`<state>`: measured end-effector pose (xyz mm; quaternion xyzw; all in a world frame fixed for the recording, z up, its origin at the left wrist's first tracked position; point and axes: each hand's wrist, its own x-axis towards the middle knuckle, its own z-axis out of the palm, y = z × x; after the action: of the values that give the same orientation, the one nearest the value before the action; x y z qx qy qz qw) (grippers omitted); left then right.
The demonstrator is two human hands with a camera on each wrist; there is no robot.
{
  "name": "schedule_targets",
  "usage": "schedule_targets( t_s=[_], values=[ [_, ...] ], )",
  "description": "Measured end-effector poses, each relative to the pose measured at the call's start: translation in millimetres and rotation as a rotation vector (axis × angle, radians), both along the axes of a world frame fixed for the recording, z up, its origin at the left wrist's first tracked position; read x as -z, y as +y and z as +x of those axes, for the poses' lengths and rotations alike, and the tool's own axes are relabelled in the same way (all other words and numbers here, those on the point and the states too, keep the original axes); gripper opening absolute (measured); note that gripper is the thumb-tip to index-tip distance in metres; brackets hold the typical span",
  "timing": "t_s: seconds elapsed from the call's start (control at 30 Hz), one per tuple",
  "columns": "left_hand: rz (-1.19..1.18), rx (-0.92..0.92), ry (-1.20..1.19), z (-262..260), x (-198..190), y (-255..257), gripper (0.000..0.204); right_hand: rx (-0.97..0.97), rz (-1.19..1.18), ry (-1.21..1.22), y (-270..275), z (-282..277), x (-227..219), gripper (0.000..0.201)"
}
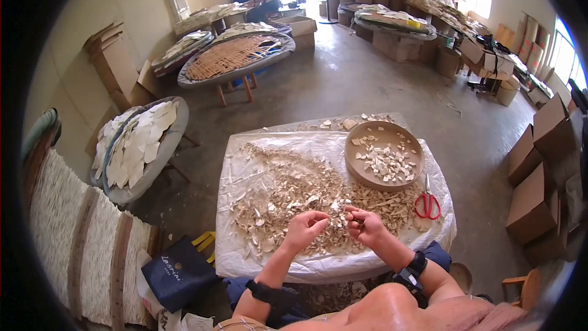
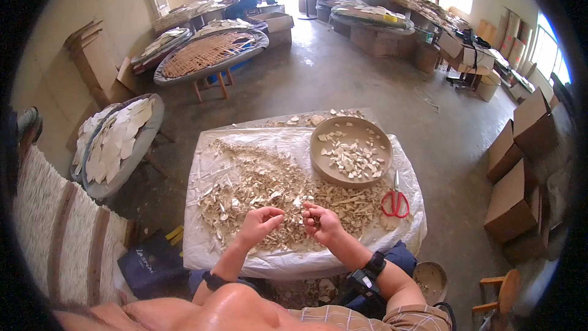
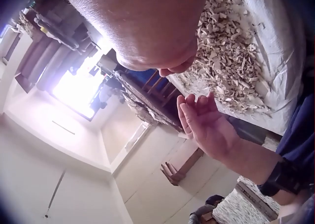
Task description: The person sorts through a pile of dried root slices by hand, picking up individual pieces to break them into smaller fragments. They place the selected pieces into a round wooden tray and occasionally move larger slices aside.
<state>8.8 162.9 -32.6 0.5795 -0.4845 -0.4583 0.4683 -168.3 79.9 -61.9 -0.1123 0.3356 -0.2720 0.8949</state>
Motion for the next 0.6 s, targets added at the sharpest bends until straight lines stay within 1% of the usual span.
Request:
schedule_targets(
  t_s=[0.1, 0.17, 0.23, 0.3, 0.33, 0.4, 0.47, 0.6],
  values=[
    [0.001, 0.002, -0.018, -1.4, 5.2, -3.2, 0.020, -0.001, -0.024, 0.024, -1.8, -0.3, -0.6, 0.026],
    [-0.006, 0.026, 0.011, -2.9, 6.6, -5.6, 0.020, 0.007, -0.031, 0.017, -1.3, 1.8, -4.7, 0.027],
    [0.011, 0.042, -0.006, -4.6, 7.8, -5.6, 0.020, 0.059, -0.037, 0.104, 0.7, 3.8, -9.9, 0.026],
    [0.011, 0.050, -0.031, -4.2, 7.0, -7.5, 0.020, 0.052, -0.033, 0.062, -2.8, 1.7, 2.4, 0.026],
    [-0.002, 0.053, -0.009, -4.7, 6.7, -5.4, 0.020, 0.033, -0.028, 0.026, -3.9, 3.0, 3.3, 0.025],
    [-0.023, 0.061, 0.010, -4.2, 8.2, -4.9, 0.020, 0.035, -0.024, 0.031, -4.8, 4.0, 2.7, 0.025],
    [0.020, 0.045, 0.045, -3.6, 6.8, -4.7, 0.020, 0.001, 0.008, -0.040, -3.4, 3.1, 3.4, 0.024],
    [0.002, 0.031, 0.049, -3.9, 2.5, -1.3, 0.021, -0.034, -0.013, -0.079, -2.8, 5.8, 8.4, 0.024]
  ],
)
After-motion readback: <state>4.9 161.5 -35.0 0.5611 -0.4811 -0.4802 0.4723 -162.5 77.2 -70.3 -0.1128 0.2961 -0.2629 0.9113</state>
